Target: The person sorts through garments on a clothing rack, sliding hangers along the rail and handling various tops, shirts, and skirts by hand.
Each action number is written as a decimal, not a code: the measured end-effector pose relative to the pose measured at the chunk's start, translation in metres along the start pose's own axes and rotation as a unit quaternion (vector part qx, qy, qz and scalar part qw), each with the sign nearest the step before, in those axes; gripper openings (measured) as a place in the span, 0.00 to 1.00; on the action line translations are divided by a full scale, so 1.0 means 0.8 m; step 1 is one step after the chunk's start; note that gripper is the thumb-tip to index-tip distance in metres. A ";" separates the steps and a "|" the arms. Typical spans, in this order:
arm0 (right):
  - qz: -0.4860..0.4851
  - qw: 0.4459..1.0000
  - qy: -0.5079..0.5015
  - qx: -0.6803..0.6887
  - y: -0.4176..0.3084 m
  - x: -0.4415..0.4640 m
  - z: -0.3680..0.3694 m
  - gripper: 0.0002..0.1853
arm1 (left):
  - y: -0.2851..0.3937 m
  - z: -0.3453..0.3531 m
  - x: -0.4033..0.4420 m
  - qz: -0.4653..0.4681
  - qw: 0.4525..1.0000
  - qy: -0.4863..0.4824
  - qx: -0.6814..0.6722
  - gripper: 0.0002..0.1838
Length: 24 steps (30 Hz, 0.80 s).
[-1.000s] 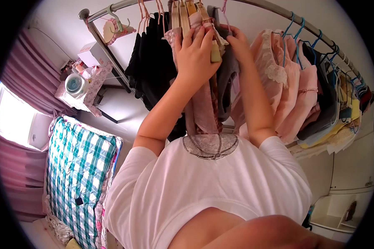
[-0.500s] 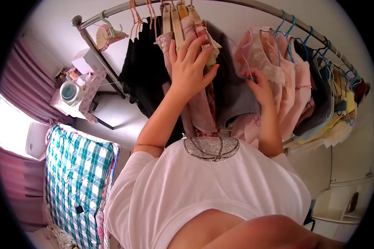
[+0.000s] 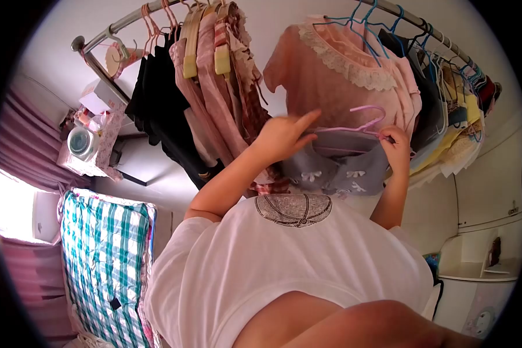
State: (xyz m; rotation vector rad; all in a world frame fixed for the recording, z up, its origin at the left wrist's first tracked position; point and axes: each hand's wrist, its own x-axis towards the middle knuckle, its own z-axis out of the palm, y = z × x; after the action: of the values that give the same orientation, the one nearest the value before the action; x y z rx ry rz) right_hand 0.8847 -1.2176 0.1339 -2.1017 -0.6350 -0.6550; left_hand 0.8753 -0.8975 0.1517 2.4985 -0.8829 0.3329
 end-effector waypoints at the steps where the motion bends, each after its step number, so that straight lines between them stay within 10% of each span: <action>1: 0.019 1.000 -0.020 0.002 -0.007 -0.004 -0.004 0.07 | 0.001 0.008 -0.006 0.024 0.999 -0.012 -0.044 0.21; 9: 0.168 0.963 -0.202 0.060 -0.049 -0.005 0.036 0.09 | -0.018 0.010 -0.076 -0.033 0.990 0.055 -0.123 0.09; 14: 0.070 0.828 -0.284 0.479 -0.081 0.073 0.084 0.28 | -0.037 -0.058 -0.134 -0.038 0.981 0.184 -0.056 0.11; 24: 0.156 0.841 -0.065 0.513 -0.197 0.314 0.257 0.23 | -0.077 -0.121 -0.208 0.037 0.940 0.338 0.031 0.14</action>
State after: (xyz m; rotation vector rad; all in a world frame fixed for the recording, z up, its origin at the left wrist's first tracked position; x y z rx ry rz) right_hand 1.0163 -0.9133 0.2759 -1.1743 -0.5212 0.0628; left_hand 0.7811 -0.7185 0.1522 2.1528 -0.6741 1.1713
